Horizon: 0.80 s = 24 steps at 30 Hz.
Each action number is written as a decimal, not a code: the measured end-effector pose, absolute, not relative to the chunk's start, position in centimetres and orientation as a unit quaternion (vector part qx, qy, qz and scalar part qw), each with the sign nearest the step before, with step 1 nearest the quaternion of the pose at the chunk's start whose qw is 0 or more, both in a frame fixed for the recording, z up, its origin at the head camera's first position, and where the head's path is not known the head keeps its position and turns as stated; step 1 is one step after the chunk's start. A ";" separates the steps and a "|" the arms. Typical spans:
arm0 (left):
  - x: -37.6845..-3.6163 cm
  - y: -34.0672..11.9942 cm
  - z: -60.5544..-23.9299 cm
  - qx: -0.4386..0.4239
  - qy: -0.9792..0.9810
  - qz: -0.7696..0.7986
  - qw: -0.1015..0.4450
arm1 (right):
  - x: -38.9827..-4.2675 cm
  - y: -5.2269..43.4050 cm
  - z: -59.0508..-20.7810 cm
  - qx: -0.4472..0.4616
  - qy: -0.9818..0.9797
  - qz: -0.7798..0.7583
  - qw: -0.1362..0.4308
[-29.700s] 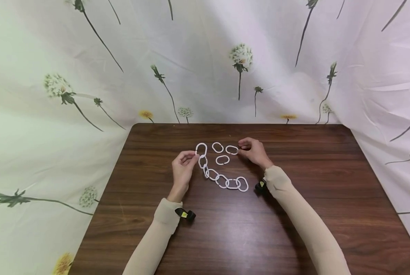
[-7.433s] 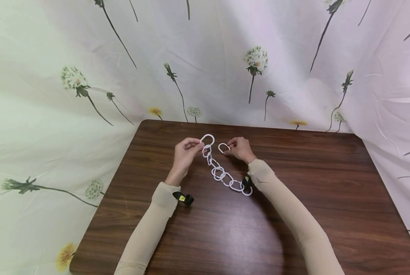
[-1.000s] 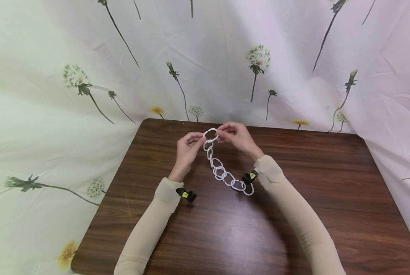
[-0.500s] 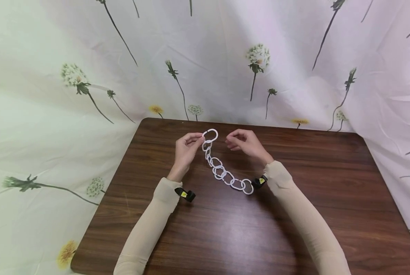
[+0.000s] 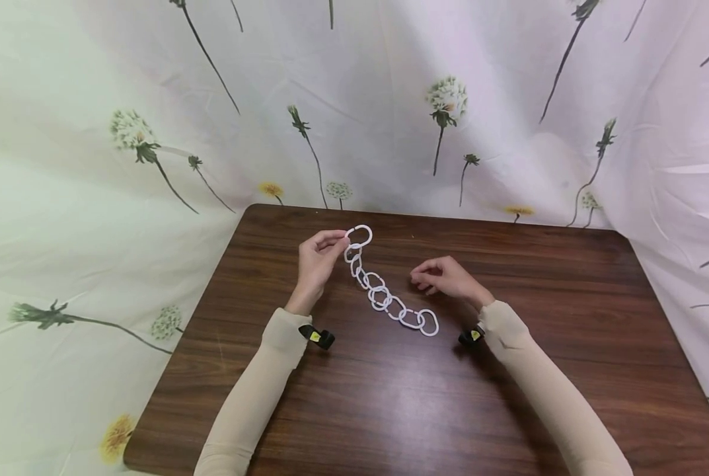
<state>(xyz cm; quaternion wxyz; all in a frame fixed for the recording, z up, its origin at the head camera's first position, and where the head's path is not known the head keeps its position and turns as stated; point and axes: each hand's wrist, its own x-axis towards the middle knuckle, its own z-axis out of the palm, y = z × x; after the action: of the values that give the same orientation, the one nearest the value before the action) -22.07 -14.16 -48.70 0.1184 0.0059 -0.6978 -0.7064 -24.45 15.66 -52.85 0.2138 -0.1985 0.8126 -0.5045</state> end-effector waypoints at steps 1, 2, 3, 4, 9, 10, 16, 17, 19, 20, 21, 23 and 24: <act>-22.1 -14.2 -48.7 0.007 -0.697 -0.707 0.119 | -24.2 15.9 -53.0 -0.200 0.817 -0.498 0.211; -22.1 -14.2 -48.7 0.008 -0.697 -0.706 0.121 | -23.9 16.1 -53.2 -0.202 0.821 -0.491 0.208; -22.1 -14.2 -48.8 0.010 -0.696 -0.707 0.122 | -23.7 16.3 -53.3 -0.204 0.826 -0.484 0.205; -22.0 -14.3 -48.8 0.011 -0.695 -0.708 0.124 | -23.4 16.5 -53.4 -0.206 0.830 -0.478 0.201; -22.0 -14.5 -49.1 0.012 -0.700 -0.703 0.128 | -22.2 17.3 -54.0 -0.243 0.846 -0.443 0.171; -22.0 -14.5 -49.1 0.011 -0.701 -0.701 0.127 | -21.9 17.4 -54.1 -0.255 0.849 -0.434 0.164; -21.9 -14.9 -49.4 0.014 -0.697 -0.706 0.122 | -20.9 17.8 -55.1 -0.293 0.859 -0.399 0.133; -21.9 -14.9 -49.4 0.015 -0.696 -0.707 0.122 | -20.7 17.8 -55.3 -0.293 0.860 -0.397 0.129; -21.9 -15.0 -49.5 0.016 -0.695 -0.708 0.121 | -20.4 17.8 -55.5 -0.291 0.864 -0.394 0.120; -21.9 -15.1 -49.5 0.016 -0.695 -0.708 0.122 | -20.3 17.8 -55.6 -0.290 0.866 -0.392 0.115; -21.9 -15.1 -49.5 0.017 -0.695 -0.709 0.122 | -20.2 17.8 -55.6 -0.287 0.868 -0.390 0.110; -21.9 -15.2 -49.5 0.017 -0.695 -0.708 0.123 | -20.0 17.8 -55.6 -0.284 0.873 -0.384 0.098; -21.9 -15.3 -49.5 0.017 -0.696 -0.707 0.122 | -19.9 17.8 -55.7 -0.282 0.875 -0.382 0.094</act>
<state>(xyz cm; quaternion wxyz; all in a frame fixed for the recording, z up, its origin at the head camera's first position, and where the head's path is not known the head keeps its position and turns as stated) -21.91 -15.28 -49.55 0.1224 0.0174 -0.6964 -0.7069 -19.93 17.78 -55.69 0.0942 -0.2823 0.8750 -0.3820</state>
